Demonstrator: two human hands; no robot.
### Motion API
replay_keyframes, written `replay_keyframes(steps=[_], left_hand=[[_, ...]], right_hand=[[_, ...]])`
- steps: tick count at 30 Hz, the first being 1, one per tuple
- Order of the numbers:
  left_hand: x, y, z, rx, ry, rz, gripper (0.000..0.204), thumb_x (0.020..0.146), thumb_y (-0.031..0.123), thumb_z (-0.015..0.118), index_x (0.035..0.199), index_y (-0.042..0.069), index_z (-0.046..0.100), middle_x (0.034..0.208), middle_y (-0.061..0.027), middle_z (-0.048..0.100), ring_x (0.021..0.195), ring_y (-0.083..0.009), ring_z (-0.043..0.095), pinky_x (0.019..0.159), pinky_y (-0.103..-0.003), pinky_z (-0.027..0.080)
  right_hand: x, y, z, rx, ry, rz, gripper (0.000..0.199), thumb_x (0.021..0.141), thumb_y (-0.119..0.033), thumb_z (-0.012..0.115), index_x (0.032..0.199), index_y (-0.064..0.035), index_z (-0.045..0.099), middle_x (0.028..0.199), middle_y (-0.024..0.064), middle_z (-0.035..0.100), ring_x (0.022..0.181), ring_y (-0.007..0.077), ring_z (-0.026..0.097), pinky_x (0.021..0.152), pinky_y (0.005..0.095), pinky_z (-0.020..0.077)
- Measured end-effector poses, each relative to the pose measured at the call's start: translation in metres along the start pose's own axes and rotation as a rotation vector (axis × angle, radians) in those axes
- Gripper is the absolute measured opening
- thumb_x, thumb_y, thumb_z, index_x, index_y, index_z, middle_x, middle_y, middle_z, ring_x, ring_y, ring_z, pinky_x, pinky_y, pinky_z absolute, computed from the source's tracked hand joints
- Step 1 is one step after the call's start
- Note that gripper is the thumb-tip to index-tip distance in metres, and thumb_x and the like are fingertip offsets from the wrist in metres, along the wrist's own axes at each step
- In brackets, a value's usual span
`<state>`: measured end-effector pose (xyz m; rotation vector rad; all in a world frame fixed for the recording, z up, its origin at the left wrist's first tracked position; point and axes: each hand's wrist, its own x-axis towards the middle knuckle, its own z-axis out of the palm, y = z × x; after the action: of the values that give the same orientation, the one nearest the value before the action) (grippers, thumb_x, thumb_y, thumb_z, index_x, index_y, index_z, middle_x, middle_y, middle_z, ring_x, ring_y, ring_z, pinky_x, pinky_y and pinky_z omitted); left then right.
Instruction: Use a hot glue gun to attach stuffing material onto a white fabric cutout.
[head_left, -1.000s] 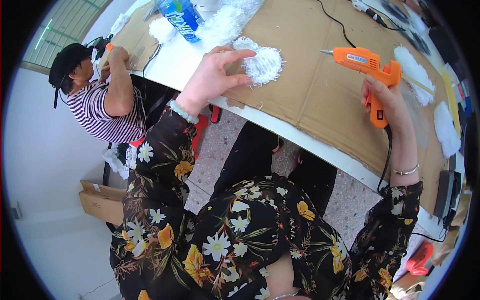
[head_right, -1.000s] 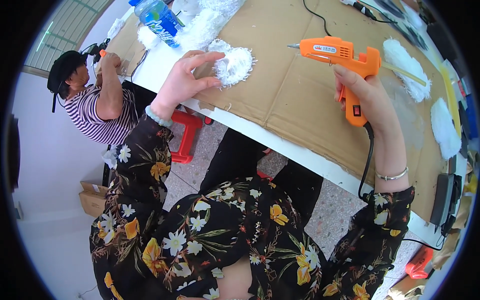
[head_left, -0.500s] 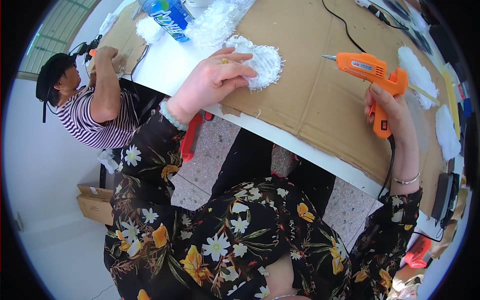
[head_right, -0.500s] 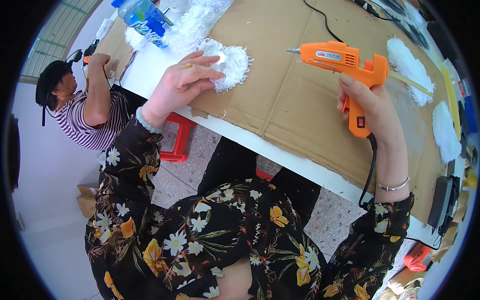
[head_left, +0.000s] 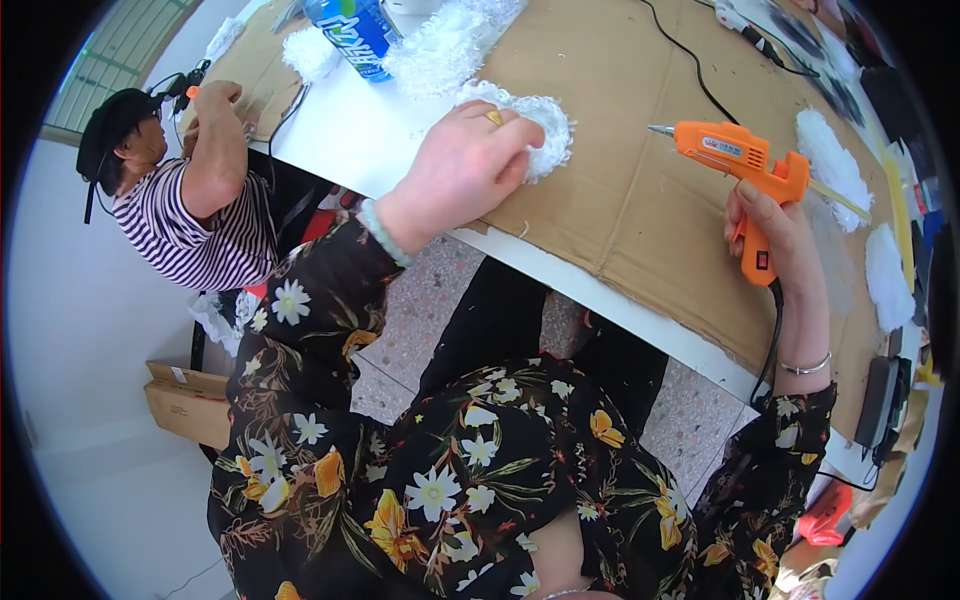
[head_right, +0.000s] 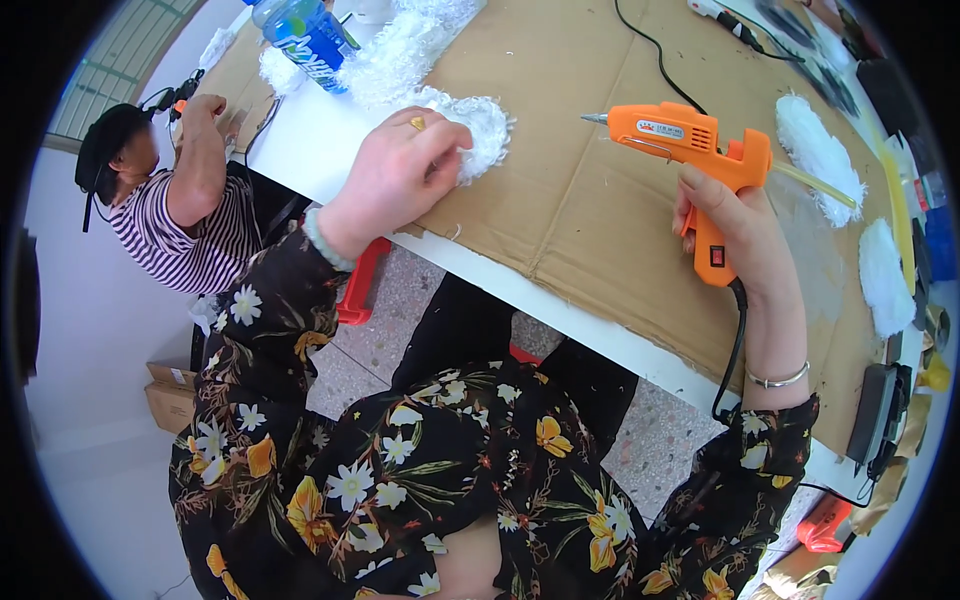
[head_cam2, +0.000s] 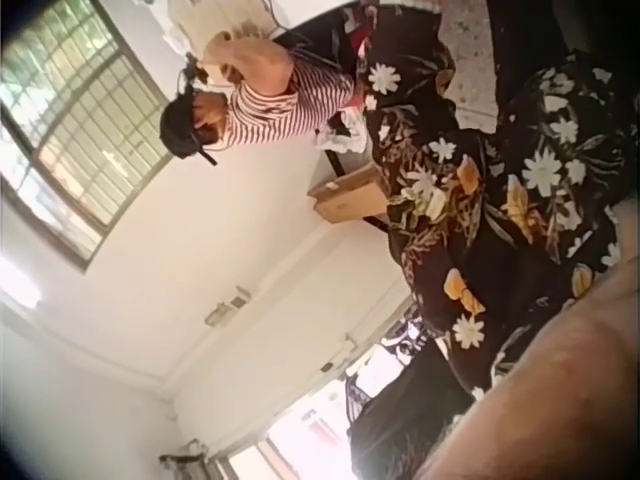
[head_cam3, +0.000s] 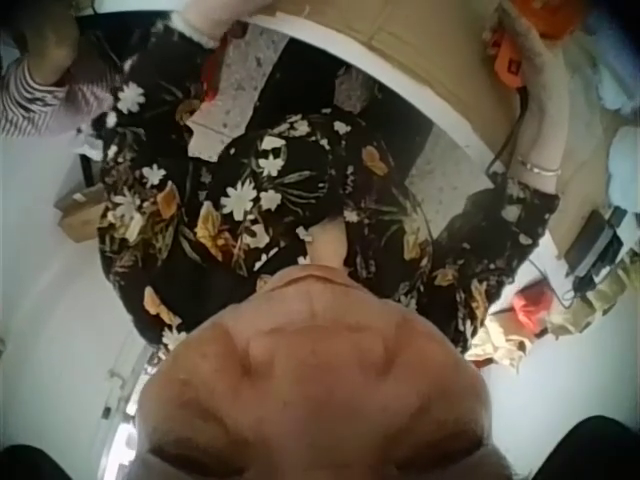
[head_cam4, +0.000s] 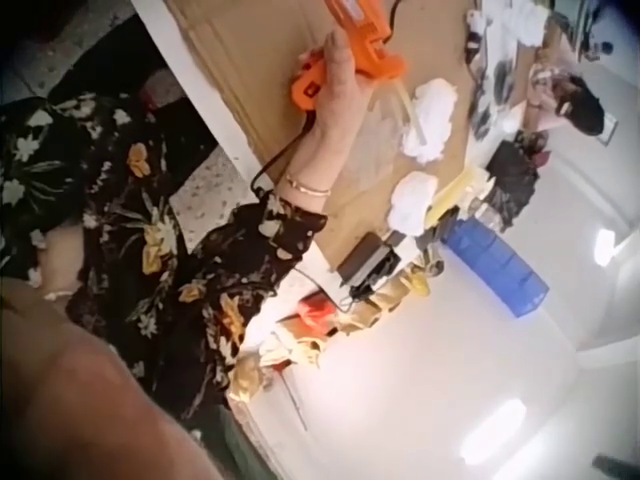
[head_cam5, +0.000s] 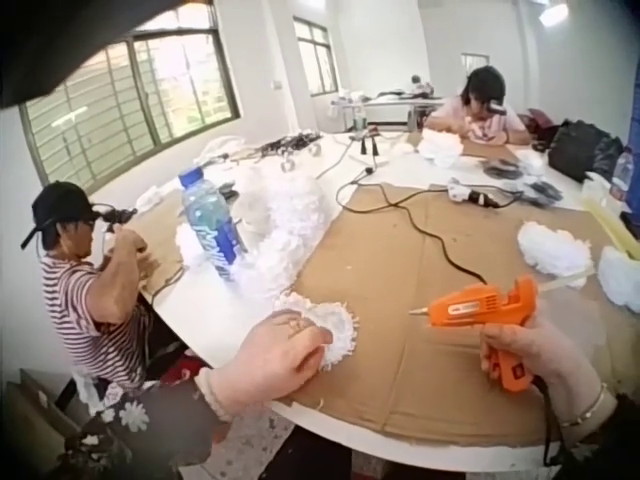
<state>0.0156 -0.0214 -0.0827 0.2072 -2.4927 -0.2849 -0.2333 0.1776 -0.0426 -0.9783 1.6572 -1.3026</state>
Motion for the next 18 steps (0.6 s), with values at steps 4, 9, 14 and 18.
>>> replay_keyframes(steps=[4, 9, 14, 18], left_hand=[[0.012, -0.009, -0.016, -0.188, 0.16, -0.27, 0.024, 0.081, 0.002, 0.052, 0.104, 0.007, 0.059, 0.073, -0.0064, 0.061, 0.07, -0.0197, 0.062, 0.07, -0.031, 0.049], [0.017, -0.051, -0.05, -0.762, 0.578, -0.508, 0.022, 0.093, 0.006, 0.044, 0.108, 0.001, 0.059, 0.07, -0.0033, 0.057, 0.067, -0.0121, 0.057, 0.066, -0.025, 0.048], [0.002, -0.026, -0.054, -0.56, 0.512, -0.535, 0.02, 0.09, 0.006, 0.05, 0.107, 0.001, 0.059, 0.069, -0.0004, 0.055, 0.068, -0.0076, 0.053, 0.065, -0.021, 0.045], [-0.017, -0.009, -0.031, -0.577, 0.357, -0.643, 0.022, 0.087, 0.0, 0.052, 0.108, -0.001, 0.058, 0.072, 0.0007, 0.056, 0.07, -0.005, 0.053, 0.066, -0.019, 0.042]], right_hand=[[0.004, -0.003, 0.005, 0.034, -0.006, -0.043, 0.032, 0.086, -0.036, 0.057, 0.075, -0.0063, 0.052, 0.062, 0.0029, 0.054, 0.051, 0.0084, 0.052, 0.047, 0.0206, 0.0424], [0.005, 0.003, -0.002, 0.026, -0.02, -0.075, 0.034, 0.087, -0.038, 0.058, 0.075, -0.0067, 0.053, 0.062, 0.0026, 0.054, 0.051, 0.0082, 0.052, 0.047, 0.0208, 0.0423], [0.006, 0.002, 0.0, 0.021, -0.047, -0.102, 0.034, 0.086, -0.039, 0.058, 0.076, -0.007, 0.053, 0.062, 0.0021, 0.054, 0.052, 0.0081, 0.052, 0.048, 0.0209, 0.0427], [0.006, 0.002, -0.001, 0.006, -0.049, -0.113, 0.034, 0.086, -0.04, 0.059, 0.077, -0.0071, 0.053, 0.064, 0.0016, 0.054, 0.054, 0.0078, 0.053, 0.048, 0.0209, 0.0432]])
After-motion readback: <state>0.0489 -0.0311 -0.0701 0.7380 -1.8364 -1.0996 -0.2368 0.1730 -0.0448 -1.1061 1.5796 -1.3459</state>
